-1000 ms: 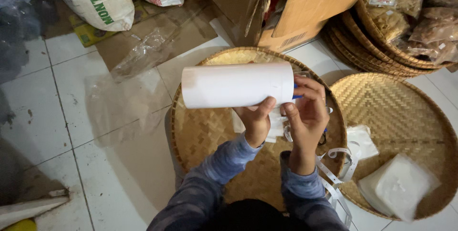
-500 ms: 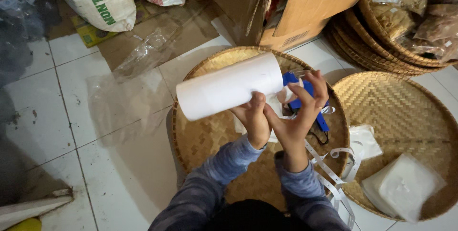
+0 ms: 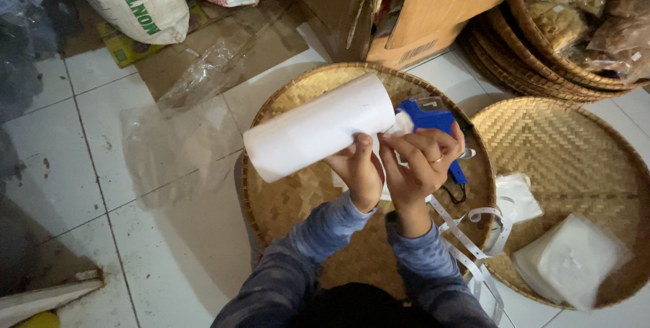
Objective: The person sits on the floor and first handles a stack of clear plastic bags on a woven tray, lifting and shaking them. They then take a white tape roll, remove its wrapping, and thread the roll onto a blue price label gun, working the tape into place on the device.
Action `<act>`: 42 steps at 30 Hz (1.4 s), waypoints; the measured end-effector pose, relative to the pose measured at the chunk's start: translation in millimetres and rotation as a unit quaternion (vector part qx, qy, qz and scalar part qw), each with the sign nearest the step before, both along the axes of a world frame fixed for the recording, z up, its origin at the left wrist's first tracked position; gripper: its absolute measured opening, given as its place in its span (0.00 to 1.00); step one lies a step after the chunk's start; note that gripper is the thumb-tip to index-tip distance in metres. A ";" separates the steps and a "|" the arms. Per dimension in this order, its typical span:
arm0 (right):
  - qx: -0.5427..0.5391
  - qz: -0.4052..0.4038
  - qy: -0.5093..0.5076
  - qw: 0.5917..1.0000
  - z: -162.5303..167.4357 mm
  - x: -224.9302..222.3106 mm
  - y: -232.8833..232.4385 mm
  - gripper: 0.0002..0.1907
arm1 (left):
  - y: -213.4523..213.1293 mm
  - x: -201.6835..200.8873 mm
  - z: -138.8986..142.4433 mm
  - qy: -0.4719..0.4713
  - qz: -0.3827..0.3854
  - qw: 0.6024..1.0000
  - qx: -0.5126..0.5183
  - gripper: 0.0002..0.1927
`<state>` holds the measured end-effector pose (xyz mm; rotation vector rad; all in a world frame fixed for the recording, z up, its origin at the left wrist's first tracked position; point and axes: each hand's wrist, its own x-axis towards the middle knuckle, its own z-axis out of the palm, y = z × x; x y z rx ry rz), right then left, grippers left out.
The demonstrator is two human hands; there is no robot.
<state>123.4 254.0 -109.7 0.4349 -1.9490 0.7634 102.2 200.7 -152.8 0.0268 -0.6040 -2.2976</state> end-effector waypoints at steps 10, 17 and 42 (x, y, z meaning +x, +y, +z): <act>0.059 0.016 -0.002 0.998 5.7 0.5 -2.6 0.10 | -5.2 -3.2 -18.3 -0.021 0.009 0.999 -0.027 0.48; 0.072 0.034 -0.019 0.997 2.0 0.5 -4.4 0.12 | -9.9 0.8 -14.9 -0.040 0.020 0.998 -0.044 0.51; 0.091 0.076 -0.095 0.988 8.9 -1.9 -5.6 0.09 | -11.7 -1.3 -18.0 -0.046 -0.007 0.998 -0.033 0.52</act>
